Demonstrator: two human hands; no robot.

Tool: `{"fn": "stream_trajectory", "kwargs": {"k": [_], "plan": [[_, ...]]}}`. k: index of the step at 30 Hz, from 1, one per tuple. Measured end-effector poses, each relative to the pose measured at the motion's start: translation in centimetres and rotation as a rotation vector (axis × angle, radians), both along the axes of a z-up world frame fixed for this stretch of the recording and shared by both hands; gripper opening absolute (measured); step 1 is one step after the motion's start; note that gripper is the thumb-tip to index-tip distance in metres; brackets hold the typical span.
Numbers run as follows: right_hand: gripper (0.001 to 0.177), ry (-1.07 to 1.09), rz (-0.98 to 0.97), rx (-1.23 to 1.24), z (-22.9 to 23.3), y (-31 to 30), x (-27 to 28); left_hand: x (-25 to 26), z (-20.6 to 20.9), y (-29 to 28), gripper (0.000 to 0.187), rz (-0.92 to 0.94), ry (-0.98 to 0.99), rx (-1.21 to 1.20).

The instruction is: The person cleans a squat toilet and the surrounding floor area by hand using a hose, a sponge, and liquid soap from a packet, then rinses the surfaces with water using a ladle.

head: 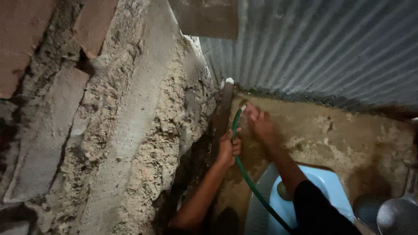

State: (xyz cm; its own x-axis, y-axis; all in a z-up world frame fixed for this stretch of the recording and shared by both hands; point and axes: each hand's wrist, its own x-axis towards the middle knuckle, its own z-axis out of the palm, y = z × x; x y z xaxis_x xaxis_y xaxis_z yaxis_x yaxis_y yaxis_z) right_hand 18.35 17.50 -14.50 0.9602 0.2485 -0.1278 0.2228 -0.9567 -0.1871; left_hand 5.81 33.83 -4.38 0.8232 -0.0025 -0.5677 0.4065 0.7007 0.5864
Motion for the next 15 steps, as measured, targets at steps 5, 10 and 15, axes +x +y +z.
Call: {"fn": "stream_trajectory", "kwargs": {"k": [5,10,15], "plan": [[0.056,-0.07,-0.101,0.084,1.8,-0.5,3.1,0.0,-0.4,1.2,0.041,0.013,0.098,0.063],[0.056,-0.212,0.16,0.068,-2.5,2.1,-1.7,0.5,-2.3,1.0,0.043,0.018,-0.009,0.004],[0.055,-0.317,0.252,0.171,-3.5,-4.3,-2.8,-0.2,-1.5,-0.1,0.048,-0.153,0.089,0.062]]}}
